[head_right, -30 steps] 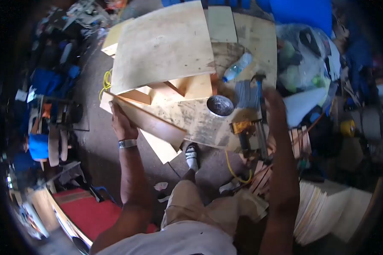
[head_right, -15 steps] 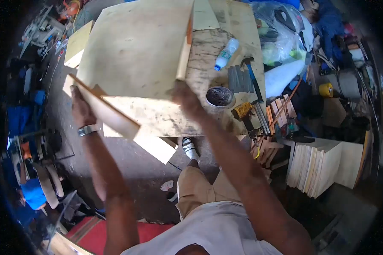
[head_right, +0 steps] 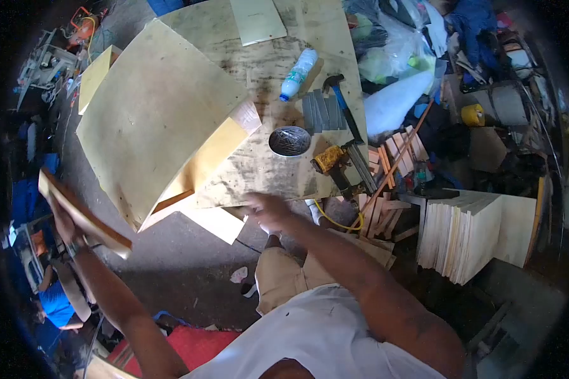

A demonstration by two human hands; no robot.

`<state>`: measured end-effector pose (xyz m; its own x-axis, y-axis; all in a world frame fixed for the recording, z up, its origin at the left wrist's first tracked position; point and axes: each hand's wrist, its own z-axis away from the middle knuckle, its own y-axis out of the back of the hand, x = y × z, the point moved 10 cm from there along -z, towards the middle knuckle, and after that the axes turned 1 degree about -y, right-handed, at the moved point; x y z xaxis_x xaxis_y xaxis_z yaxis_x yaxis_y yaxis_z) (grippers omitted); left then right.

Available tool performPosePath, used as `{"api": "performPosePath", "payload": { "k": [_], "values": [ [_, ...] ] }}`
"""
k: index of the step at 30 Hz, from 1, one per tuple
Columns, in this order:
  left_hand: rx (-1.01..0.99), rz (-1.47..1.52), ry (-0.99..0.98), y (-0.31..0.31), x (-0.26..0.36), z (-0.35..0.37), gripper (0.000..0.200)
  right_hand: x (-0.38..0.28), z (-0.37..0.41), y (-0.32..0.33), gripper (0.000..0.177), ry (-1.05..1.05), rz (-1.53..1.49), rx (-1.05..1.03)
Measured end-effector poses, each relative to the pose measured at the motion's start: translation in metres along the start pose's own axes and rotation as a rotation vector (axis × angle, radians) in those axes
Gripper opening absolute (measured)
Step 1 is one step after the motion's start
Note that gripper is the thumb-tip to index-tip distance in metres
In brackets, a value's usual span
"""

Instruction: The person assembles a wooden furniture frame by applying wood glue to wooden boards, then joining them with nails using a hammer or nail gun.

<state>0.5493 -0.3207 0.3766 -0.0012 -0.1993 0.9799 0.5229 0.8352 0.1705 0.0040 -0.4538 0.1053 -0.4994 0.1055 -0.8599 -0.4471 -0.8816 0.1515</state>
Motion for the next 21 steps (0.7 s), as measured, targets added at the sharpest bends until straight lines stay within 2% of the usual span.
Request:
{"api": "performPosePath", "payload": {
  "k": [2,4,5,6,7,9,11,12,13,16,19,20,21],
  "values": [
    [0.175,0.122,0.047,0.005,0.005,0.109,0.053,0.065,0.049,0.098,0.04,-0.11,0.048,0.328],
    [0.108,0.127,-0.031,-0.003,-0.026,0.191,0.054,0.073,0.097,0.173,0.024,-0.071,0.308,0.477],
    [0.267,0.155,0.039,-0.018,-0.049,0.236,0.058,0.076,0.121,0.21,0.019,-0.065,0.438,0.557],
    [0.254,-0.028,0.044,-0.019,-0.084,0.264,0.058,0.099,0.139,0.236,0.021,-0.298,0.238,0.591],
    [0.242,-0.204,0.047,-0.024,-0.115,0.287,0.058,0.11,0.145,0.251,0.021,-0.314,0.286,0.587],
    [0.188,-0.049,0.19,-0.095,-0.154,0.324,0.051,0.131,0.152,0.281,0.023,-0.34,0.399,0.582],
    [0.162,0.173,0.069,-0.177,-0.128,0.334,0.039,0.125,0.145,0.311,0.027,-0.216,0.426,0.7],
    [0.138,0.194,0.062,-0.201,-0.119,0.337,0.039,0.108,0.14,0.324,0.027,-0.168,0.441,0.772],
    [0.127,0.133,0.05,-0.213,-0.118,0.339,0.04,0.096,0.134,0.336,0.028,-0.119,0.455,0.837],
    [0.094,0.004,0.059,-0.238,-0.107,0.342,0.038,0.097,0.094,0.36,0.03,-0.054,0.336,0.862],
    [0.06,-0.104,0.027,-0.264,-0.102,0.342,0.039,0.075,0.017,0.357,0.038,-0.137,0.274,0.627],
    [0.058,-0.103,-0.024,-0.28,-0.094,0.341,0.048,0.087,-0.023,0.363,0.049,-0.211,0.291,0.541],
    [0.058,-0.062,-0.027,-0.289,-0.099,0.343,0.048,0.1,-0.066,0.375,0.058,-0.238,0.295,0.593]
  ]
}}
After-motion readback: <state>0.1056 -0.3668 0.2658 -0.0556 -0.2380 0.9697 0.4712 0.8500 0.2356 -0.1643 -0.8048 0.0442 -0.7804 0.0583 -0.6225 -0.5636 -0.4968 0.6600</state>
